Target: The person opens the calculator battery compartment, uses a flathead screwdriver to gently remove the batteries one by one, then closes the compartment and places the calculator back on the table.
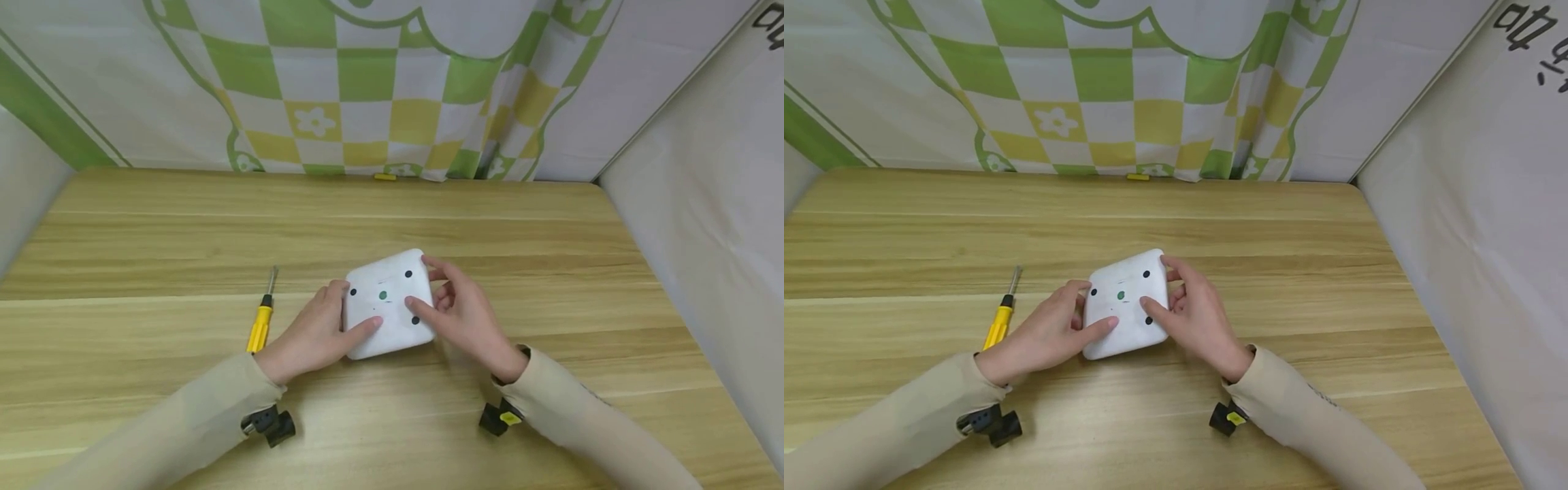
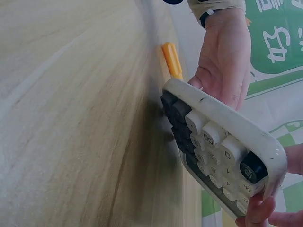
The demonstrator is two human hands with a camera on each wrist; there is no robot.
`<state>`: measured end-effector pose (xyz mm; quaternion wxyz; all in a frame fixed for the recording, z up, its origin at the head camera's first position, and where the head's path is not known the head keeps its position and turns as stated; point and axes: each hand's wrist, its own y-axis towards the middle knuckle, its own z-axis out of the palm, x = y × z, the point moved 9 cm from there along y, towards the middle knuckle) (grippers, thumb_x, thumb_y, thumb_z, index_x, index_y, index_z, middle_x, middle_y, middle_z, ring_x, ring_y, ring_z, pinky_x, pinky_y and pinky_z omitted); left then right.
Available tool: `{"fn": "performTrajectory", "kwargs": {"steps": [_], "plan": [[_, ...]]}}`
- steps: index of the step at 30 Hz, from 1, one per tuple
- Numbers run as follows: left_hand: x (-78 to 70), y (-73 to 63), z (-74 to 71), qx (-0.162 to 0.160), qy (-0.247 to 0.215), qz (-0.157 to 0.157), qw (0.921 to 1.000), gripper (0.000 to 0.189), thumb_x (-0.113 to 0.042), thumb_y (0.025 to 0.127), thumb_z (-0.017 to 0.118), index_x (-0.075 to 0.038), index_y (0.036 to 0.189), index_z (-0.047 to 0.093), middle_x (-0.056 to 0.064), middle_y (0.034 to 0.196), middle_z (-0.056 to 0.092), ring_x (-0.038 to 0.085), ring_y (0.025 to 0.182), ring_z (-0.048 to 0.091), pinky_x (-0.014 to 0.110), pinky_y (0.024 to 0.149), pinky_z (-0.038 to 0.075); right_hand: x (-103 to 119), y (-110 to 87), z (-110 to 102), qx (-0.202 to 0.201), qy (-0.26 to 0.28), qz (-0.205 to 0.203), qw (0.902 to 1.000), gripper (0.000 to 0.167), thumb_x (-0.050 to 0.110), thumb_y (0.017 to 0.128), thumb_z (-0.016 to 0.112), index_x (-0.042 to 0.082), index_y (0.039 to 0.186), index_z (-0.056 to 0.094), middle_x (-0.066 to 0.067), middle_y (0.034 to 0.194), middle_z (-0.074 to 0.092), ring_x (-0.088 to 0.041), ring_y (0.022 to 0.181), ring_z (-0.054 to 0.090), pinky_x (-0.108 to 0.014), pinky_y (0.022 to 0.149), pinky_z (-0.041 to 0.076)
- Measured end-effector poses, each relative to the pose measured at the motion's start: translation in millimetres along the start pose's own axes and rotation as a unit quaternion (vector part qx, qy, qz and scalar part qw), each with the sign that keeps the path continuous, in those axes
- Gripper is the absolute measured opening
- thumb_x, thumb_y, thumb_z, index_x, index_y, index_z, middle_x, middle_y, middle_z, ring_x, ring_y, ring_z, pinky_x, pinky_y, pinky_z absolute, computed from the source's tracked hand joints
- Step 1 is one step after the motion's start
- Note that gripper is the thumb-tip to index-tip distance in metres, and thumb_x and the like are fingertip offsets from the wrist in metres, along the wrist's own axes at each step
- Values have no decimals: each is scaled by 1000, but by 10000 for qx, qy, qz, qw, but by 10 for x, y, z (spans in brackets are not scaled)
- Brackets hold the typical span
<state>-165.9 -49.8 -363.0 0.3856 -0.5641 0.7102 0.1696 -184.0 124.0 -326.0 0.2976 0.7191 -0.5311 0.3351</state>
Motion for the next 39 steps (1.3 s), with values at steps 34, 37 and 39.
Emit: {"fn": "performTrajectory", "kwargs": {"steps": [34, 37, 39], "plan": [[-27, 7, 101, 494, -1826, -420, 9810, 83, -57, 90, 55, -3, 145, 24, 18, 124, 55, 26, 109, 59, 37, 84, 53, -48, -35, 234, 1000, 1731, 199, 9796, 46, 24, 106, 28, -5, 134, 49, -22, 122, 61, -28, 104, 62, -44, 89, 52], [-34, 4, 120, 547, -1854, -474, 9800, 83, -58, 90, 55, -5, 145, 24, 18, 122, 56, 25, 108, 59, 38, 84, 53, -42, -56, 291, 1232, 1903, 181, 9738, 51, 25, 106, 21, -9, 133, 49, -26, 122, 60, -33, 111, 60, -45, 93, 50], [-37, 5, 127, 570, -1854, -504, 9797, 83, -59, 90, 54, -6, 146, 23, 17, 122, 56, 25, 109, 59, 38, 85, 53, -38, -63, 316, 1304, 2018, 194, 9705, 53, 25, 106, 19, -12, 133, 47, -29, 123, 59, -35, 112, 59, -43, 95, 50]]}}
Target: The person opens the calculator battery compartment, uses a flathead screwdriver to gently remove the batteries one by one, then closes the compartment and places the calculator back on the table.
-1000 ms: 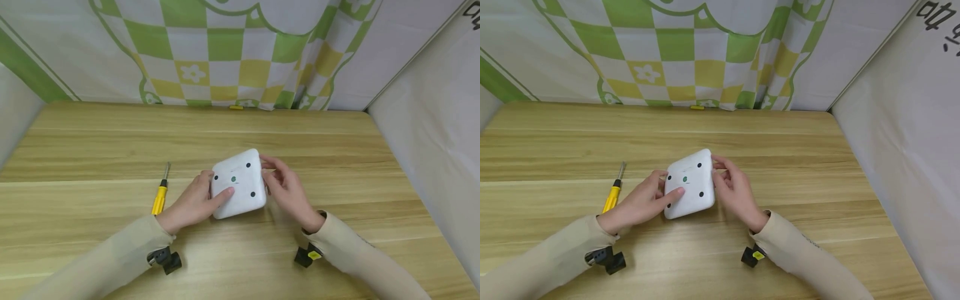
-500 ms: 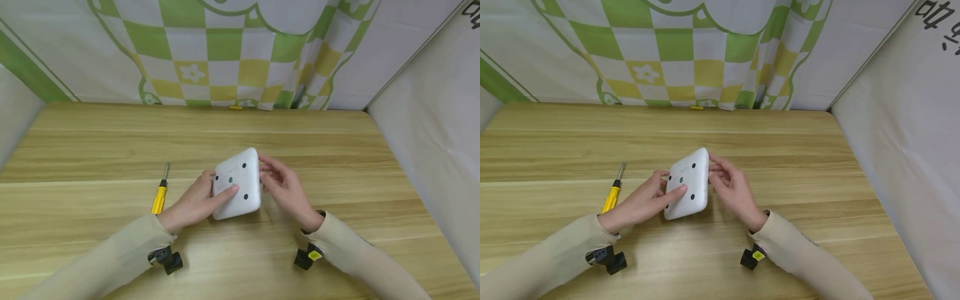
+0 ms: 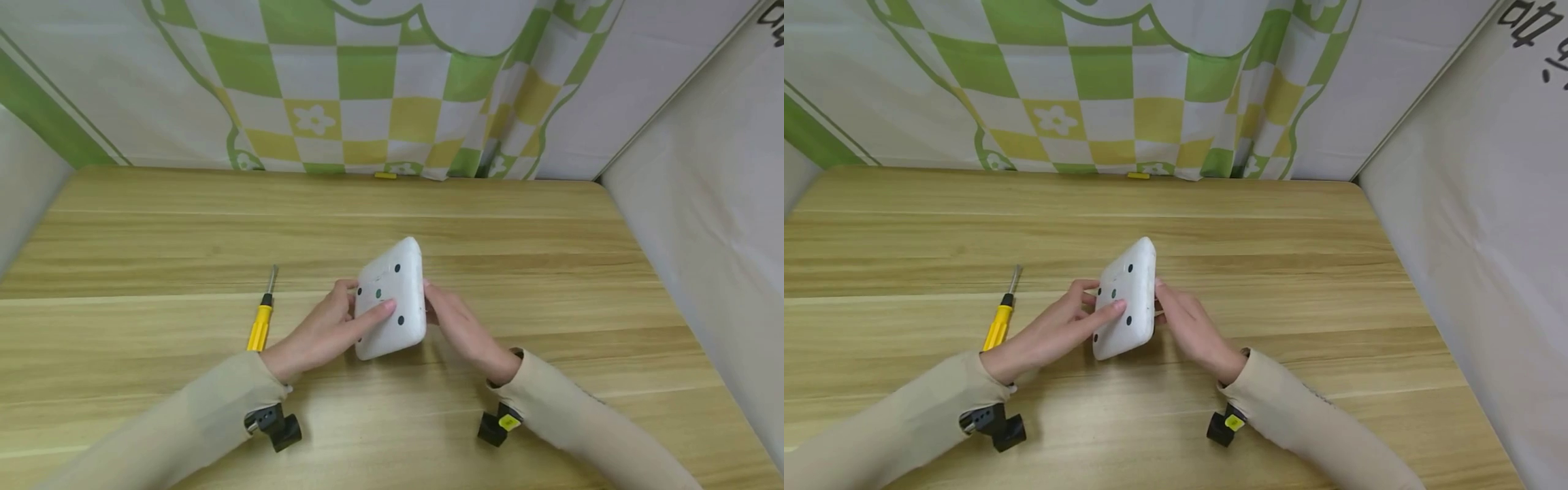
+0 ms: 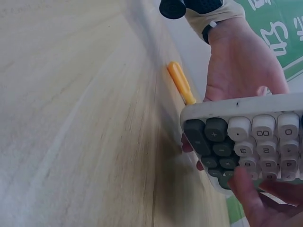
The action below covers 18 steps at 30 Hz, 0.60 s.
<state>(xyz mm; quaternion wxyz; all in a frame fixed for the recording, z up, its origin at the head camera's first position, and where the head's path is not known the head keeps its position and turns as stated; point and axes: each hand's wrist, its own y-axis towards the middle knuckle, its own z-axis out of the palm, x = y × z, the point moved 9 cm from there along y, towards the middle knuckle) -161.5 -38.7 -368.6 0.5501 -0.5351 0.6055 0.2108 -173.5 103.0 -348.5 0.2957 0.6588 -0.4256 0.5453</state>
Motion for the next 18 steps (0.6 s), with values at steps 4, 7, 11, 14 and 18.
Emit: {"fn": "performTrajectory", "kwargs": {"steps": [4, 7, 11, 14, 18], "plan": [[6, 5, 6, 28, 89, -59, 9999, 85, -61, 90, 50, -5, 147, 21, 19, 127, 55, 27, 113, 57, 41, 89, 51, -2, 0, 22, -1, 174, 39, 9998, 55, 26, 106, 18, -13, 133, 45, -30, 123, 57, -36, 113, 59, -41, 95, 51], [6, 5, 13, 42, 119, -107, 9999, 86, -64, 91, 46, -5, 148, 21, 21, 135, 50, 30, 121, 53, 46, 94, 49, 4, 1, 34, -45, 246, 110, 9996, 55, 29, 106, 20, -11, 135, 45, -29, 126, 57, -36, 115, 58, -41, 95, 50], [-10, -4, 29, 67, 5, -130, 9999, 87, -66, 91, 41, -4, 148, 21, 21, 142, 44, 31, 128, 48, 49, 100, 44, 21, 6, 54, -122, 276, 210, 9993, 54, 31, 106, 22, -8, 135, 46, -26, 128, 56, -33, 118, 57, -40, 96, 50], [-36, -22, 41, 134, -107, -133, 9998, 87, -67, 92, 39, -4, 149, 20, 21, 143, 42, 31, 130, 45, 50, 104, 41, 28, 4, 69, -126, 313, 207, 9992, 54, 30, 106, 23, -9, 135, 45, -26, 128, 55, -34, 118, 56, -38, 97, 49], [-74, -31, 69, 258, -243, -95, 9993, 88, -67, 92, 39, -4, 150, 17, 21, 148, 34, 31, 134, 40, 52, 107, 36, 30, -4, 75, -150, 272, 165, 9994, 48, 25, 105, 27, -7, 135, 47, -23, 130, 55, -30, 120, 55, -39, 100, 47]]}}
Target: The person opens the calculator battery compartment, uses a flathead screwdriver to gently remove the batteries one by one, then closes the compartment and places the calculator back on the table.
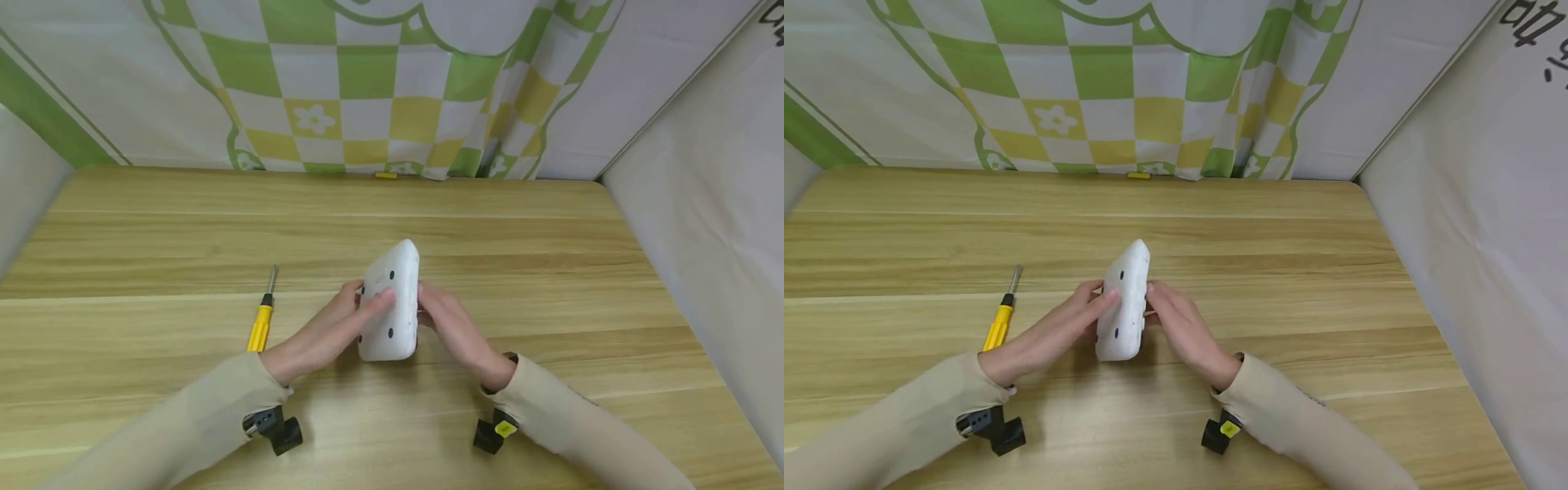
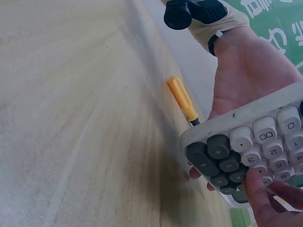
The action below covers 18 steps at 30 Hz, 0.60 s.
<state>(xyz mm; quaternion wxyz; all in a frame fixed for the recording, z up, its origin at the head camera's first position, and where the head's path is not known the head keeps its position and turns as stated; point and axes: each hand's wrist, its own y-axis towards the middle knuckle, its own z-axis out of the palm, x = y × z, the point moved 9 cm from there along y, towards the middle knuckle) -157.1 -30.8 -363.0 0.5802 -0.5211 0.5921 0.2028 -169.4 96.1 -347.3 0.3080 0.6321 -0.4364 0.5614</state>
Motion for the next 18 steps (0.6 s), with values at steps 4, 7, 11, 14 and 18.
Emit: {"fn": "performTrajectory", "kwargs": {"steps": [4, 7, 11, 14, 18], "plan": [[-7, 15, 51, 155, -146, -22, 9998, 91, -67, 92, 38, -3, 151, 12, 21, 152, 28, 32, 137, 36, 53, 109, 34, 10, 9, 13, -27, -251, -57, 9997, 41, 22, 103, 35, -5, 130, 52, -19, 130, 56, -28, 116, 56, -39, 97, 49], [8, 25, 68, 187, -272, -128, 9994, 91, -68, 91, 35, -4, 152, 11, 20, 153, 27, 31, 138, 35, 52, 111, 31, 19, 21, 32, -17, -347, -91, 9994, 40, 22, 103, 38, -5, 128, 52, -20, 129, 56, -29, 114, 57, -41, 95, 50], [-4, 35, 87, 243, -569, -98, 9980, 86, -66, 93, 32, -5, 151, 14, 19, 151, 29, 31, 137, 35, 52, 111, 30, -13, 28, 54, -9, -272, 31, 9996, 40, 26, 103, 39, -3, 130, 51, -17, 131, 54, -28, 117, 55, -44, 98, 47], [-43, 43, 120, 406, -822, 95, 9957, 79, -62, 95, 28, -6, 150, 17, 18, 148, 30, 32, 133, 38, 53, 110, 33, -62, 28, 91, 134, 2, 218, 9997, 44, 30, 104, 38, -1, 135, 44, -17, 136, 49, -29, 123, 51, -45, 101, 45], [-67, 46, 140, 506, -994, 256, 9934, 73, -59, 96, 24, -9, 149, 19, 15, 146, 31, 32, 128, 42, 54, 109, 32, -117, 35, 145, 355, 278, 464, 9979, 50, 35, 103, 35, 1, 140, 35, -17, 141, 42, -32, 130, 45, -46, 104, 42]]}}
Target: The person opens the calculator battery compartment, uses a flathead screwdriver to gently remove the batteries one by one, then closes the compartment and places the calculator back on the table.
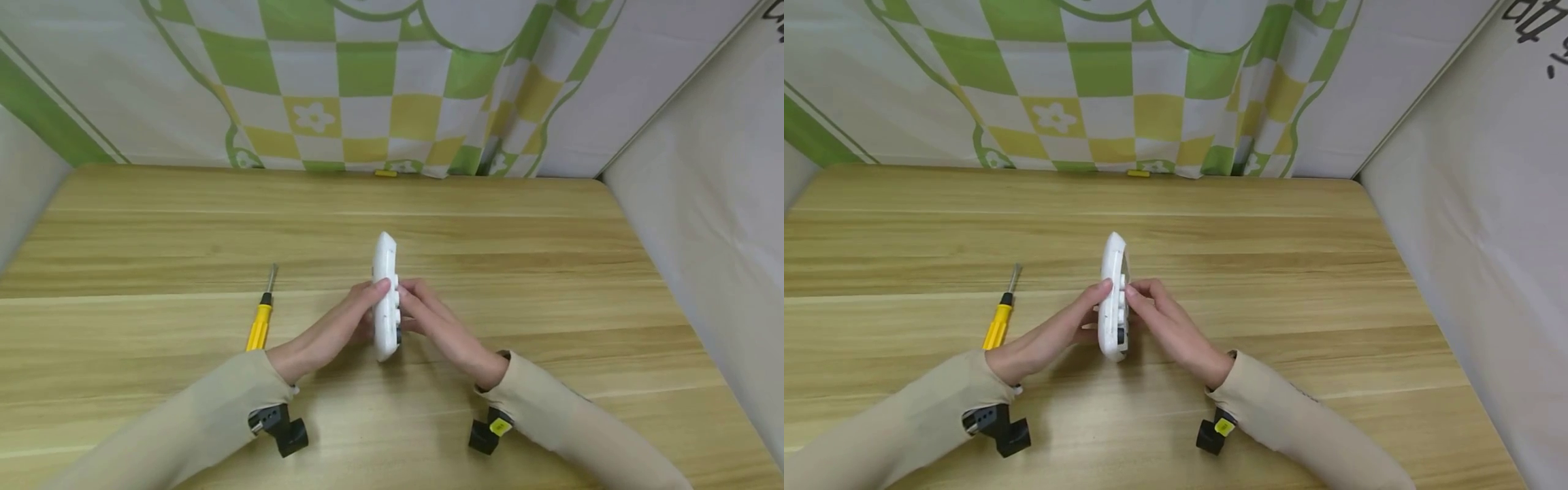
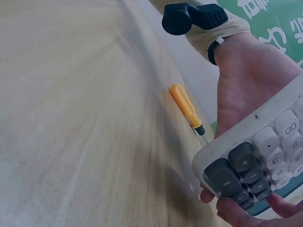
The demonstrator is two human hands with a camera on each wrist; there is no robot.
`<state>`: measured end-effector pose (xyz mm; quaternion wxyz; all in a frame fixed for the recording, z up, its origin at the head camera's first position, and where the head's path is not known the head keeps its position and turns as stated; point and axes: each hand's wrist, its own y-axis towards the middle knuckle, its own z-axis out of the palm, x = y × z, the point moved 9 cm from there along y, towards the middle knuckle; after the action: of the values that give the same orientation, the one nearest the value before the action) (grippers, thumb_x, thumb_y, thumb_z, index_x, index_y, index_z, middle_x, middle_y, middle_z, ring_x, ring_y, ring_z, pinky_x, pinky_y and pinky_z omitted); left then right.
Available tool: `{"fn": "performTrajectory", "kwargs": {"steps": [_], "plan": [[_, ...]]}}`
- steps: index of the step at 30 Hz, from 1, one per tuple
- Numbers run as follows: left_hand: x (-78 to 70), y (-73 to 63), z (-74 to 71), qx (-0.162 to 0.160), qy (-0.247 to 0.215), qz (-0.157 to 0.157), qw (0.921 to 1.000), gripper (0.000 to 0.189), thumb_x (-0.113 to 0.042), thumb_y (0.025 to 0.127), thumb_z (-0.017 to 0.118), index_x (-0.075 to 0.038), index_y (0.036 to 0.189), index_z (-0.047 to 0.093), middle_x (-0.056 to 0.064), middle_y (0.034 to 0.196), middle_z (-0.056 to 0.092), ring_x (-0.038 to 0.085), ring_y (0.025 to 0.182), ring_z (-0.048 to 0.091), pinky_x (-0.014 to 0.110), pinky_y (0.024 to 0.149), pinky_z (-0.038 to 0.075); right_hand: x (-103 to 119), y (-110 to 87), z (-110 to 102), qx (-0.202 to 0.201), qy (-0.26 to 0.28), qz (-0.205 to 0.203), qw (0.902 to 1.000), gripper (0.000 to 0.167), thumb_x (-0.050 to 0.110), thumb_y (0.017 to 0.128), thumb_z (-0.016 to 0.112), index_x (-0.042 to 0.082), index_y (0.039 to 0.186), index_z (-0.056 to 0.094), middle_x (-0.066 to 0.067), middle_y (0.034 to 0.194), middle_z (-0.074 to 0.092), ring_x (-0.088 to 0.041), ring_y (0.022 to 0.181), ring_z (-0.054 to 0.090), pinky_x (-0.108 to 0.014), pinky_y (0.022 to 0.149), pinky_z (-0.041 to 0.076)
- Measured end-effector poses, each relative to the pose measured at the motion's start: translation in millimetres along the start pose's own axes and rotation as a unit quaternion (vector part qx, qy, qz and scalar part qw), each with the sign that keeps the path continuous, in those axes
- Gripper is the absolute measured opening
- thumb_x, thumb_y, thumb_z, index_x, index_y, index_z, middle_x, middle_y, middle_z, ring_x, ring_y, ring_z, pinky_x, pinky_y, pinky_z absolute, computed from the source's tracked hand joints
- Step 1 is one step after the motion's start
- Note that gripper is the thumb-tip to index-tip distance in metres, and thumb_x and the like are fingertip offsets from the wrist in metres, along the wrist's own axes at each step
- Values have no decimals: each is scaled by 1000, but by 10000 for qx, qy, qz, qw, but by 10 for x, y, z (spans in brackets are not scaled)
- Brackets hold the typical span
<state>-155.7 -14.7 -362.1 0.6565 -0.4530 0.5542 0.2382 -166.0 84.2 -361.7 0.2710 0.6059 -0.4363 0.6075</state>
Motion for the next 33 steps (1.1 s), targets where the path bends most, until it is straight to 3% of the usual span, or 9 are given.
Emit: {"fn": "performTrajectory", "kwargs": {"steps": [8, 14, 19, 24, 29, 33], "plan": [[37, -21, -29, -127, 4, -128, 9998, 73, -60, 95, 23, -11, 149, 22, 15, 144, 38, 32, 128, 45, 51, 111, 31, -33, 27, 32, 144, -124, 265, 9995, 51, 41, 103, 32, 4, 138, 31, -21, 142, 43, -34, 129, 47, -47, 106, 40], [11, -27, -17, -13, 10, 70, 10000, 75, -58, 96, 19, -5, 150, 21, 22, 148, 34, 37, 134, 39, 52, 111, 30, -78, 37, 41, 115, 54, 494, 9987, 52, 44, 102, 33, 6, 136, 26, -24, 138, 44, -36, 127, 49, -47, 104, 42], [21, -47, -46, -29, 136, 116, 9998, 78, -59, 97, 13, -3, 152, 16, 24, 150, 32, 38, 134, 40, 50, 111, 32, -91, 41, 32, -44, 83, 448, 9990, 51, 43, 101, 35, 6, 135, 29, -24, 134, 47, -34, 122, 53, -44, 99, 47], [-28, -75, -91, -51, -4, 347, 9994, 79, -58, 98, 7, 1, 149, 20, 27, 145, 38, 39, 130, 45, 49, 109, 35, -76, 37, 7, -262, -8, 317, 9992, 42, 34, 102, 39, 6, 132, 37, -23, 130, 49, -32, 113, 57, -42, 93, 50], [-77, -112, -136, -81, -174, 605, 9980, 72, -48, 101, 7, 4, 146, 26, 26, 142, 41, 37, 129, 45, 48, 108, 36, -86, 13, -66, -618, -600, 299, 9958, 32, 22, 99, 50, 8, 128, 45, -20, 127, 53, -32, 113, 58, -41, 95, 49], [-91, -146, -176, -174, -235, 718, 9970, 67, -43, 102, 5, 1, 149, 21, 26, 142, 38, 37, 130, 42, 49, 111, 31, -102, 6, -101, -746, -794, 264, 9937, 31, 15, 96, 55, 5, 125, 48, -21, 125, 54, -34, 112, 59, -40, 95, 49]]}}
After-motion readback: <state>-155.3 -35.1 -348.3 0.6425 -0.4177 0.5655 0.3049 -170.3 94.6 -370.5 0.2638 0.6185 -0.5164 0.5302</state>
